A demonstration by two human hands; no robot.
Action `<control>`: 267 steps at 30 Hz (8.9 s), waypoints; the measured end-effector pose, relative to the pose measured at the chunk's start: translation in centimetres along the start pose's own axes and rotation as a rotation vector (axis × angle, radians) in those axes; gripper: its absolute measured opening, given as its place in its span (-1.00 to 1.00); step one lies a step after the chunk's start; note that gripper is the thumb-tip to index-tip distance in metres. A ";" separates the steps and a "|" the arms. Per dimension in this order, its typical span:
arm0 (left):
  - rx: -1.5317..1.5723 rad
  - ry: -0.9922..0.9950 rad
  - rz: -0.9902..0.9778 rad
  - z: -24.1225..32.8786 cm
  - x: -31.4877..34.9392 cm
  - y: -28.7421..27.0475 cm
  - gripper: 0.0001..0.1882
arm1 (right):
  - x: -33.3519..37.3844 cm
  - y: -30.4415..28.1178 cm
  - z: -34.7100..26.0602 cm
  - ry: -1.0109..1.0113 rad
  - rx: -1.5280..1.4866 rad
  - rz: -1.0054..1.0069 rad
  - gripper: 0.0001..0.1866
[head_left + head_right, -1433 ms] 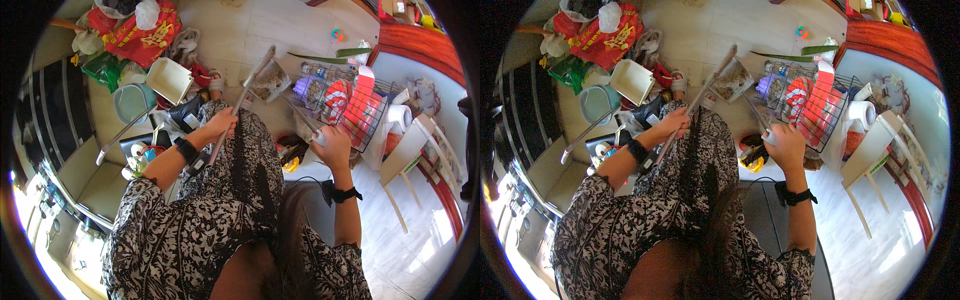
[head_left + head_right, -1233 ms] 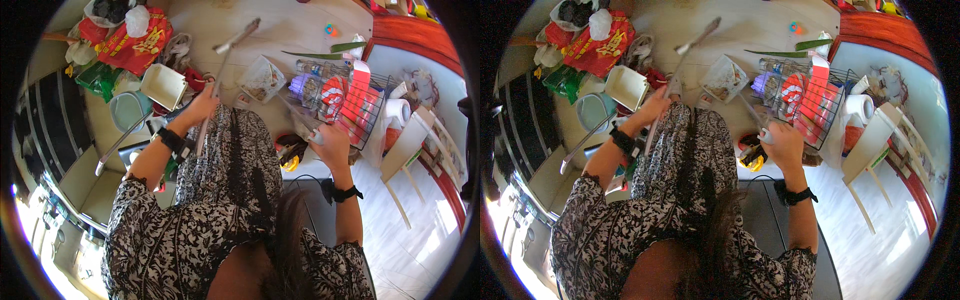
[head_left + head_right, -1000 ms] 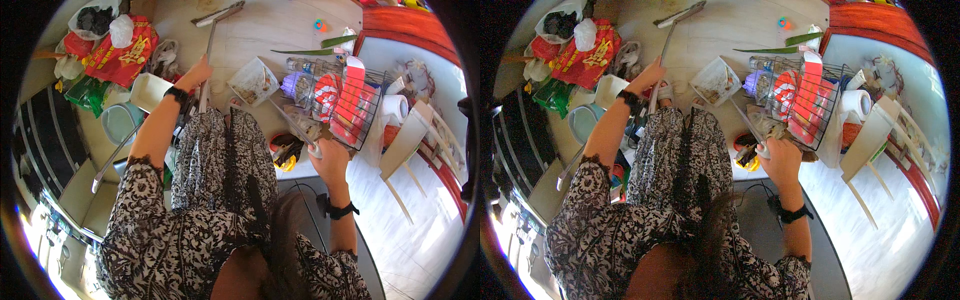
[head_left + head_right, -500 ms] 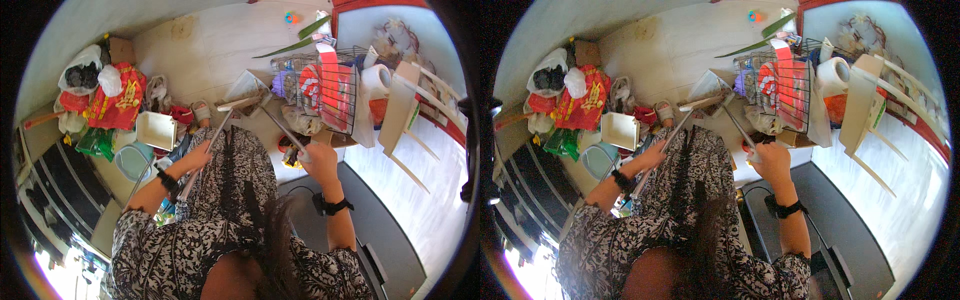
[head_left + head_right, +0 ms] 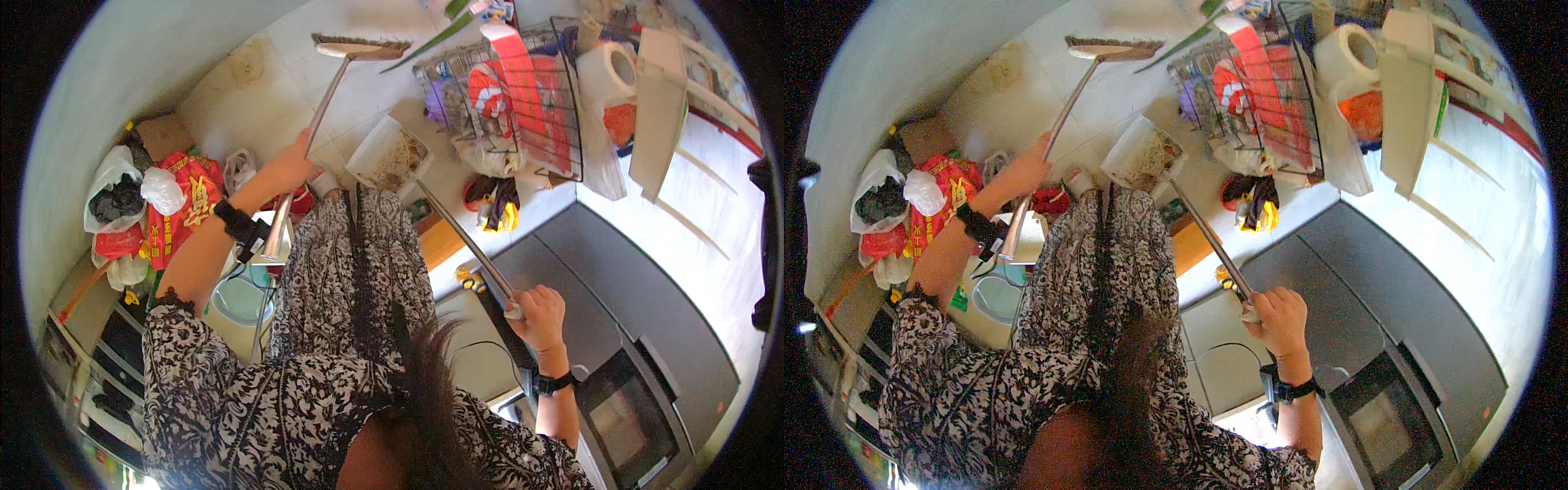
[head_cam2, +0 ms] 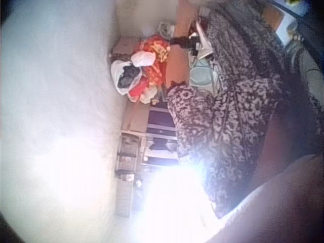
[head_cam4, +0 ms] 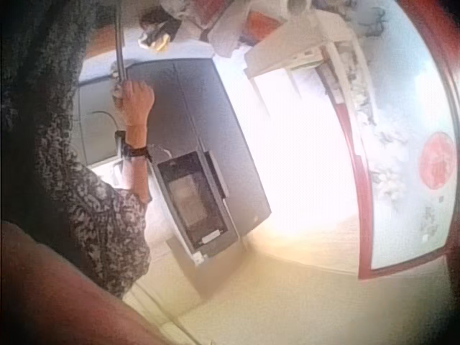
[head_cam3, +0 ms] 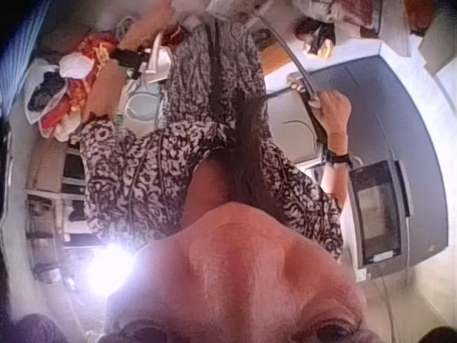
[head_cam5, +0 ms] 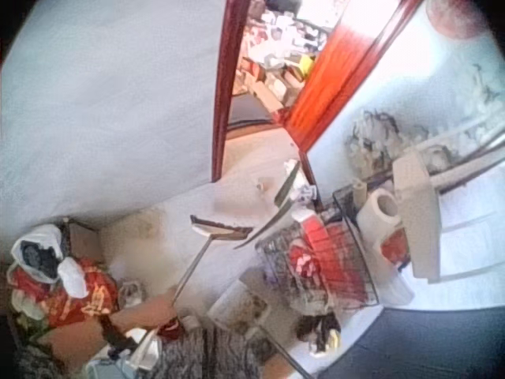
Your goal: The person picks up a small white plastic stool, brushes it with a long-handled broom, and sweeps debris into a dustpan. They then sweep the floor around the stool and continue cleaning the stool's underside and legs.
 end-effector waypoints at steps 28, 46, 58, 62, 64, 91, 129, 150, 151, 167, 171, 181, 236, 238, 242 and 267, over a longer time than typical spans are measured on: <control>-0.057 0.089 -0.267 -4.5 11.0 18.1 -0.28 | 6.1 7.5 2.3 0.481 0.058 0.185 -0.77; -0.530 0.351 0.143 -0.6 -1.7 14.9 0.08 | 3.7 7.9 -1.7 0.402 0.047 0.219 -0.80; -0.145 0.077 -0.392 -7.2 14.4 13.7 -0.21 | 6.5 6.7 -0.1 0.375 0.074 0.151 -0.84; -0.046 -0.033 -0.297 -7.9 17.0 10.3 -0.26 | 4.7 5.2 -1.0 0.277 0.046 0.215 -0.85; 0.023 -0.014 -0.174 -8.6 15.4 8.8 -0.25 | 2.7 4.3 -1.6 0.219 0.030 0.233 -0.83; 0.765 -0.132 -0.140 -10.1 16.0 11.5 -0.28 | -18.7 3.3 -11.0 -0.048 0.146 0.130 -0.71; 0.996 -0.340 0.078 1.6 25.4 -9.1 -0.83 | -11.0 -9.8 1.5 0.600 -1.119 0.698 -0.77; 0.743 -0.285 -0.364 18.0 -5.3 -29.3 -0.86 | -25.5 -20.9 -2.9 0.620 -0.891 0.817 -0.82; 0.625 -0.335 -0.381 21.3 -10.7 -32.0 -0.86 | -29.5 -22.1 -0.9 0.612 -0.837 0.778 -0.82; 1.127 -0.433 -0.477 41.5 -43.3 -37.2 -0.77 | -39.5 -37.9 9.9 0.687 -0.667 1.037 -0.84; 1.274 -0.391 -0.318 38.7 -45.8 -41.4 -0.75 | -41.0 -38.2 7.5 0.827 -0.824 0.921 -0.82; 1.485 -0.190 -0.157 31.0 -44.7 -52.1 -0.78 | -40.7 -38.6 4.4 0.749 -0.929 0.754 -0.81; 2.085 -0.627 -0.077 1.8 -47.6 -89.4 -0.81 | -118.0 -58.1 5.3 0.170 -1.075 0.598 -0.82; 2.006 -0.737 -0.086 -0.1 -51.5 -94.6 -0.82 | -120.8 -57.7 5.7 0.286 -1.121 0.612 -0.83; 1.857 -0.711 -0.303 -0.2 -62.0 -107.2 -0.71 | -127.6 -58.4 5.8 0.474 -1.172 0.795 -0.80; -0.373 -0.621 -1.090 76.9 -155.7 -119.4 -0.71 | -154.9 -51.4 27.2 1.918 -0.297 2.855 -0.75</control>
Point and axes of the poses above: each hand's wrist, its own x-axis away from the middle knuckle, its own y-axis out of the palm, z = x × y, the point moved 8 cm from there along -x, towards the middle knuckle, and after that the axes turned 7 degrees about z, right-handed, at the moved point
